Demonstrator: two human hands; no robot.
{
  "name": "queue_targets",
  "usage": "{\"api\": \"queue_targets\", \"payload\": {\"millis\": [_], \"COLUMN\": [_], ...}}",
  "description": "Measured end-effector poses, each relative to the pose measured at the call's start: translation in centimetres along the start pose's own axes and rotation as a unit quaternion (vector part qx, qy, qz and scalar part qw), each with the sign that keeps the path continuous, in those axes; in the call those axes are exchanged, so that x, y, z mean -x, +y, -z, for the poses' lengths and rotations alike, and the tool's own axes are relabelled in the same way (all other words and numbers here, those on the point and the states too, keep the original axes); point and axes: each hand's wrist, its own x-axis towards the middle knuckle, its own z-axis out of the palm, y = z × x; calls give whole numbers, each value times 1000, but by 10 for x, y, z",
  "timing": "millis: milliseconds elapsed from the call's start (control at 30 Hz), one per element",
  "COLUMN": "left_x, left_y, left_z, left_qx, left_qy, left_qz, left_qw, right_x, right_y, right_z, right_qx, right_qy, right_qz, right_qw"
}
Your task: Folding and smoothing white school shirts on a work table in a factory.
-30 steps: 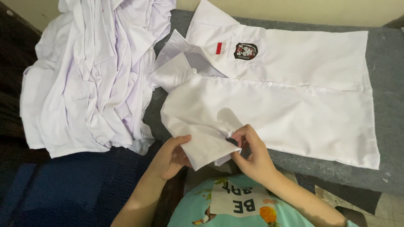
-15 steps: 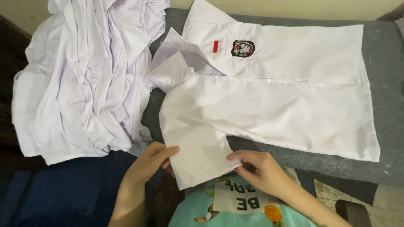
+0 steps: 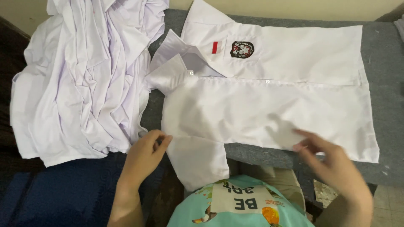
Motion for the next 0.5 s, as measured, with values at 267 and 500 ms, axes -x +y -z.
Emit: {"api": "queue_targets", "payload": {"millis": [267, 500], "left_x": [-37, -48], "left_y": [51, 78], "left_z": [-107, -146], "left_qx": [1, -83], "left_qy": [46, 89], "left_qz": [-405, -452], "left_qw": [913, 884], "right_x": [27, 34], "right_y": [94, 136], "right_z": [47, 60], "right_qx": [203, 154], "right_qy": [310, 346], "right_qz": [-256, -321], "right_qw": [893, 868]}}
